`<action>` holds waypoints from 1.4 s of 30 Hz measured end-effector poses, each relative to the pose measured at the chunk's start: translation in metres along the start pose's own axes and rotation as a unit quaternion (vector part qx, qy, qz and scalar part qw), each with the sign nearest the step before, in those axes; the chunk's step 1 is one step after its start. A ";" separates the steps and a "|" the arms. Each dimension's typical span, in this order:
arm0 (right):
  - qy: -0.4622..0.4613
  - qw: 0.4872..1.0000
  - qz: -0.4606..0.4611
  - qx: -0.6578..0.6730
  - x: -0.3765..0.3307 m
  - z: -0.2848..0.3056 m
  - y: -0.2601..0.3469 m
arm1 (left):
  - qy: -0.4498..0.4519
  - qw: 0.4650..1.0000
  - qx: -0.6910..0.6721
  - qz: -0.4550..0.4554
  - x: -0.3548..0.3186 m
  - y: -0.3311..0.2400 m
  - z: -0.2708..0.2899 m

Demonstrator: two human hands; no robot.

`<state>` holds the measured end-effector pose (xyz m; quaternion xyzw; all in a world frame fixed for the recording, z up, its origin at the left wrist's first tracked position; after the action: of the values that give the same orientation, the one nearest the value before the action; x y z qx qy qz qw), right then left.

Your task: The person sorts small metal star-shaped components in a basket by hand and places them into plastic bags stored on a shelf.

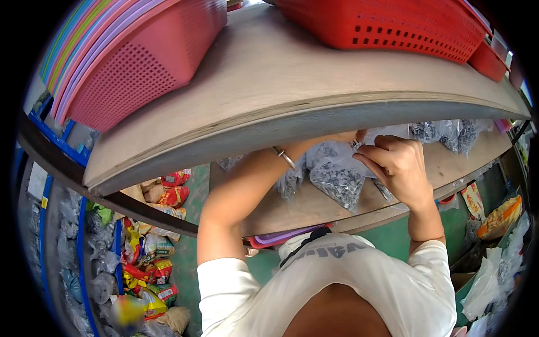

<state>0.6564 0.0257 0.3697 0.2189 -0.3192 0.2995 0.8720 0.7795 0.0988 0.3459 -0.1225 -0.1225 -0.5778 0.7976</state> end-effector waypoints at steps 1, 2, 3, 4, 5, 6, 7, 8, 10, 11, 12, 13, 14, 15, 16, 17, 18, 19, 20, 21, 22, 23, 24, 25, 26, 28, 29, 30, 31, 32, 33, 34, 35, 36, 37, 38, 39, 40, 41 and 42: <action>0.004 1.000 -0.003 0.010 -0.001 0.000 -0.002 | 0.002 0.999 0.032 -0.003 0.002 -0.004 0.001; 0.007 1.000 -0.003 0.008 -0.002 0.000 -0.004 | 0.016 1.000 0.013 0.000 0.002 -0.002 0.002; 0.011 1.000 -0.003 0.006 -0.001 0.002 -0.005 | -0.008 0.998 0.056 -0.022 0.004 0.007 -0.006; 0.009 1.000 0.004 0.015 0.003 0.001 -0.001 | -0.028 0.993 0.110 -0.034 -0.002 0.016 -0.006; -0.004 0.999 0.016 0.034 0.008 0.001 0.005 | -0.087 0.968 0.223 -0.073 -0.013 0.044 -0.027; -0.006 0.999 0.010 0.039 0.008 0.000 0.001 | -0.123 0.960 0.241 -0.075 -0.013 0.045 -0.026; 0.001 1.000 -0.004 0.024 0.005 -0.001 -0.009 | -0.173 0.951 0.242 -0.084 -0.003 0.044 -0.036; -0.014 0.999 0.001 0.041 0.007 0.006 -0.006 | -0.171 0.966 0.191 -0.037 -0.005 0.008 0.021; -0.074 0.989 -0.020 0.124 0.002 0.015 -0.009 | -0.200 0.969 0.144 0.030 -0.026 -0.012 0.051; -0.104 0.975 -0.059 0.186 -0.005 0.020 -0.013 | -0.226 0.961 0.150 0.048 -0.037 -0.007 0.044; -0.135 0.955 -0.098 0.247 -0.011 0.024 -0.018 | -0.252 0.953 0.156 0.066 -0.046 -0.007 0.036; -0.217 0.925 -0.074 0.301 -0.026 0.031 -0.030 | -0.276 0.952 0.045 0.125 -0.047 -0.027 0.041; -0.182 0.819 -0.225 0.495 -0.050 0.027 -0.048 | -0.291 0.936 -0.064 0.186 -0.054 -0.048 0.045; -0.172 0.699 -0.209 0.662 -0.062 0.023 -0.055 | -0.344 0.925 -0.087 0.132 -0.067 -0.066 0.044; -0.154 0.551 -0.182 0.800 -0.071 0.016 -0.060 | -0.396 0.908 -0.111 0.076 -0.080 -0.081 0.042; -0.161 0.507 -0.211 0.820 -0.085 0.008 -0.066 | -0.362 0.918 -0.153 0.059 -0.085 -0.096 0.034; -0.168 0.460 -0.237 0.839 -0.098 0.001 -0.069 | -0.326 0.925 -0.193 0.041 -0.090 -0.107 0.025; -0.173 0.414 -0.311 0.838 -0.106 -0.005 -0.067 | -0.270 0.931 -0.239 0.055 -0.090 -0.116 0.012; -0.150 0.386 -0.323 0.851 -0.120 -0.012 -0.071 | -0.214 0.931 -0.288 0.066 -0.084 -0.125 -0.005; -0.136 0.374 -0.336 0.854 -0.130 -0.017 -0.076 | -0.187 0.927 -0.316 0.073 -0.076 -0.130 -0.020; -0.121 0.359 -0.351 0.856 -0.139 -0.019 -0.078 | -0.184 0.928 -0.309 0.097 -0.068 -0.131 -0.033; -0.113 0.357 -0.348 0.860 -0.145 -0.015 -0.078 | -0.182 0.928 -0.303 0.121 -0.061 -0.133 -0.046; -0.104 0.355 -0.344 0.863 -0.148 -0.012 -0.076 | -0.180 0.927 -0.295 0.146 -0.053 -0.134 -0.059; -0.093 0.350 -0.339 0.869 -0.149 -0.011 -0.075 | -0.182 0.921 -0.301 0.171 -0.048 -0.136 -0.069; -0.092 0.349 -0.348 0.865 -0.154 -0.009 -0.076 | -0.194 0.920 -0.290 0.176 -0.041 -0.140 -0.075; -0.090 0.347 -0.367 0.858 -0.165 -0.004 -0.080 | -0.218 0.919 -0.270 0.188 -0.025 -0.148 -0.084; -0.085 0.353 -0.371 0.855 -0.169 0.001 -0.083 | -0.208 0.919 -0.250 0.221 -0.020 -0.153 -0.087; -0.075 0.352 -0.377 0.854 -0.175 0.004 -0.084 | -0.211 0.923 -0.230 0.227 -0.016 -0.158 -0.090; -0.064 0.349 -0.382 0.853 -0.181 0.006 -0.085 | -0.213 0.926 -0.209 0.233 -0.012 -0.163 -0.094; -0.053 0.346 -0.387 0.853 -0.186 0.009 -0.086 | -0.215 0.928 -0.187 0.240 -0.010 -0.167 -0.097; -0.049 0.342 -0.380 0.858 -0.190 0.010 -0.089 | -0.199 0.937 -0.159 0.240 -0.006 -0.169 -0.103; -0.047 0.342 -0.382 0.857 -0.193 0.011 -0.091 | -0.194 0.931 -0.179 0.251 -0.004 -0.170 -0.111; -0.045 0.342 -0.384 0.857 -0.195 0.013 -0.092 | -0.189 0.925 -0.198 0.262 -0.003 -0.173 -0.119; -0.043 0.341 -0.386 0.856 -0.198 0.014 -0.093 | -0.184 0.919 -0.217 0.272 -0.002 -0.175 -0.123; -0.035 0.341 -0.391 0.854 -0.202 0.015 -0.095 | -0.183 0.920 -0.207 0.279 0.000 -0.179 -0.124; -0.028 0.341 -0.397 0.852 -0.206 0.016 -0.097 | -0.181 0.921 -0.196 0.284 0.003 -0.183 -0.125; -0.022 0.340 -0.402 0.850 -0.210 0.016 -0.100 | -0.178 0.922 -0.186 0.289 0.005 -0.186 -0.126; -0.019 0.342 -0.399 0.851 -0.212 0.020 -0.102 | -0.184 0.921 -0.185 0.291 0.011 -0.189 -0.126; -0.019 0.344 -0.396 0.851 -0.214 0.019 -0.105 | -0.188 0.920 -0.185 0.291 0.015 -0.192 -0.127; -0.021 0.346 -0.392 0.852 -0.217 0.019 -0.108 | -0.191 0.920 -0.186 0.289 0.020 -0.196 -0.128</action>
<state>0.5860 -0.1465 0.2124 0.9503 0.2120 0.0287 0.2260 0.6055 -0.0214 0.2426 -0.4063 -0.1219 -0.3003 0.8543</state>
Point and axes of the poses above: each hand's wrist, its own x-axis towards the middle knuckle, its own z-axis out of the back of the hand, y = z × x, the point moved 5 cm from there along x, towards the middle knuckle, and after that the axes turned 8 degrees about x, right-handed, at the moved point
